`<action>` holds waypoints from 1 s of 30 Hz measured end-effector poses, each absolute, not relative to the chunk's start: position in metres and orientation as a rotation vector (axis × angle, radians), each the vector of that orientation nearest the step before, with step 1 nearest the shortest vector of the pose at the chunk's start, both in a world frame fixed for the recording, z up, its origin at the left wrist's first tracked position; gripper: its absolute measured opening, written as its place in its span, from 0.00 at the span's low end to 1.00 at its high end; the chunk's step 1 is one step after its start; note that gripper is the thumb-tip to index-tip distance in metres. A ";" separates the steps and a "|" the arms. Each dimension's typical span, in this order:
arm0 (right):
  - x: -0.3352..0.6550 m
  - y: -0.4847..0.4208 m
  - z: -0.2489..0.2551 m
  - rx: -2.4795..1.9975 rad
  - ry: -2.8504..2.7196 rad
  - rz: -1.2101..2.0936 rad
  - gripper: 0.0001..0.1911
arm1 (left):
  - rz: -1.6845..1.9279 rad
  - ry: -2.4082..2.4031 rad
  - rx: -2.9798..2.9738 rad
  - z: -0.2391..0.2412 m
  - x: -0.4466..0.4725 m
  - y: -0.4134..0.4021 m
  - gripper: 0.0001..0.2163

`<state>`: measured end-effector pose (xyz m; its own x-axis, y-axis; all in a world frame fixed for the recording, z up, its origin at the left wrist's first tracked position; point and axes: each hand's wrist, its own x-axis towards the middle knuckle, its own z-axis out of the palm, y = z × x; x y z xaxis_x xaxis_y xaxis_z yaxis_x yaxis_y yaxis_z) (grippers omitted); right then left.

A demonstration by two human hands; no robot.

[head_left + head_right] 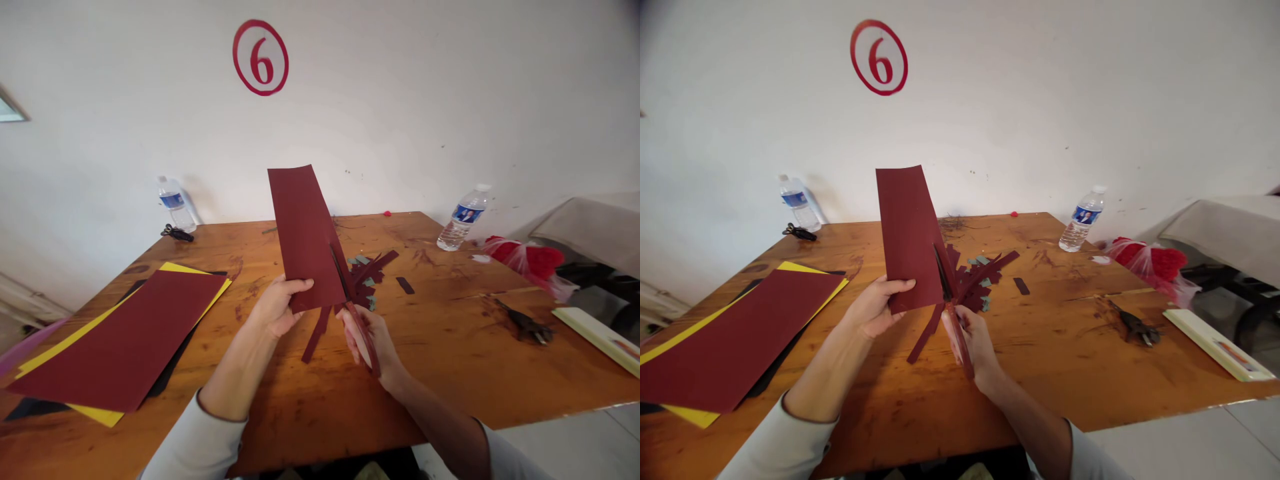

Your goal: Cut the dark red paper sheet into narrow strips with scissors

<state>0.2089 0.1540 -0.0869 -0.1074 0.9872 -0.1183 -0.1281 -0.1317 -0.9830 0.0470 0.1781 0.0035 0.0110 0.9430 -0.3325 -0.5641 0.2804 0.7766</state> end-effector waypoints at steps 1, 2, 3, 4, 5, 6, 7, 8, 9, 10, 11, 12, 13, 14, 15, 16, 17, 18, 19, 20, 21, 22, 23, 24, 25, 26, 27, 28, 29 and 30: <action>0.209 0.154 -0.087 -1.155 -1.116 1.435 0.13 | 1.253 0.959 0.500 0.003 0.047 0.178 0.16; 0.209 0.154 -0.086 -1.158 -1.115 1.436 0.13 | 1.255 0.954 0.503 0.003 0.047 0.178 0.16; 0.208 0.154 -0.085 -1.158 -1.112 1.438 0.13 | 1.255 0.952 0.506 0.003 0.047 0.178 0.16; 0.208 0.154 -0.085 -1.157 -1.111 1.439 0.14 | 1.256 0.953 0.509 0.003 0.046 0.179 0.17; 0.208 0.155 -0.085 -1.155 -1.111 1.438 0.14 | 1.256 0.957 0.512 0.002 0.046 0.179 0.17; 0.208 0.155 -0.084 -1.154 -1.114 1.435 0.15 | 1.256 0.960 0.518 0.002 0.046 0.179 0.18; 0.208 0.156 -0.084 -1.153 -1.119 1.433 0.15 | 1.254 0.963 0.531 0.001 0.046 0.180 0.17; 0.209 0.156 -0.084 -1.152 -1.120 1.434 0.16 | 1.250 0.965 0.546 0.000 0.046 0.180 0.16; 0.209 0.157 -0.085 -1.150 -1.123 1.436 0.16 | 1.241 0.967 0.564 -0.001 0.046 0.180 0.15; 0.209 0.158 -0.085 -1.144 -1.125 1.439 0.17 | 1.233 0.971 0.577 -0.002 0.046 0.179 0.13; 0.210 0.158 -0.085 -1.135 -1.125 1.444 0.19 | 1.225 0.977 0.586 -0.003 0.047 0.179 0.11; 0.210 0.159 -0.085 -1.124 -1.122 1.451 0.20 | 1.217 0.984 0.591 -0.004 0.048 0.178 0.10; 0.210 0.160 -0.086 -1.110 -1.122 1.455 0.21 | 1.212 0.993 0.592 -0.005 0.049 0.177 0.09; 0.210 0.160 -0.086 -1.096 -1.128 1.454 0.23 | 1.208 0.998 0.592 -0.006 0.049 0.176 0.09; 0.210 0.160 -0.087 -1.082 -1.137 1.451 0.24 | 1.209 0.998 0.595 -0.006 0.050 0.175 0.09; 0.210 0.161 -0.088 -1.071 -1.143 1.444 0.25 | 1.210 0.992 0.599 -0.007 0.051 0.175 0.09; 0.210 0.161 -0.089 -1.062 -1.145 1.433 0.25 | 1.212 0.982 0.601 -0.007 0.051 0.174 0.09; 0.210 0.161 -0.090 -1.058 -1.144 1.424 0.25 | 1.214 0.972 0.602 -0.008 0.051 0.174 0.09; 0.210 0.161 -0.091 -1.057 -1.137 1.420 0.24 | 1.215 0.961 0.604 -0.008 0.051 0.174 0.09; 0.210 0.161 -0.092 -1.059 -1.125 1.424 0.23 | 1.213 0.954 0.606 -0.008 0.051 0.174 0.09; 0.210 0.162 -0.092 -1.059 -1.114 1.433 0.22 | 1.210 0.953 0.607 -0.008 0.051 0.174 0.09; 0.211 0.162 -0.093 -1.058 -1.106 1.445 0.21 | 1.207 0.953 0.608 -0.009 0.051 0.174 0.09; 0.211 0.162 -0.093 -1.056 -1.102 1.459 0.21 | 1.204 0.953 0.609 -0.009 0.051 0.175 0.09; 0.211 0.162 -0.093 -1.055 -1.098 1.471 0.20 | 1.203 0.952 0.610 -0.009 0.051 0.175 0.09; 0.212 0.162 -0.092 -1.056 -1.094 1.480 0.20 | 1.203 0.948 0.610 -0.009 0.051 0.175 0.09; 0.212 0.162 -0.091 -1.059 -1.090 1.483 0.21 | 1.203 0.946 0.610 -0.009 0.051 0.174 0.09; 0.212 0.162 -0.090 -1.066 -1.088 1.482 0.22 | 1.203 0.948 0.610 -0.009 0.051 0.174 0.09; 0.212 0.162 -0.090 -1.072 -1.084 1.480 0.23 | 1.202 0.951 0.608 -0.009 0.051 0.174 0.09; 0.212 0.162 -0.089 -1.074 -1.080 1.479 0.23 | 1.203 0.955 0.605 -0.009 0.051 0.174 0.09; 0.212 0.162 -0.088 -1.073 -1.076 1.479 0.24 | 1.205 0.958 0.602 -0.010 0.051 0.174 0.09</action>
<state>0.2118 0.1617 -0.0885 -0.1323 0.9857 -0.1046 -0.2034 -0.1303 -0.9704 0.0510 0.1738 -0.0095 0.0617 0.9549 -0.2903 -0.4982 0.2815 0.8201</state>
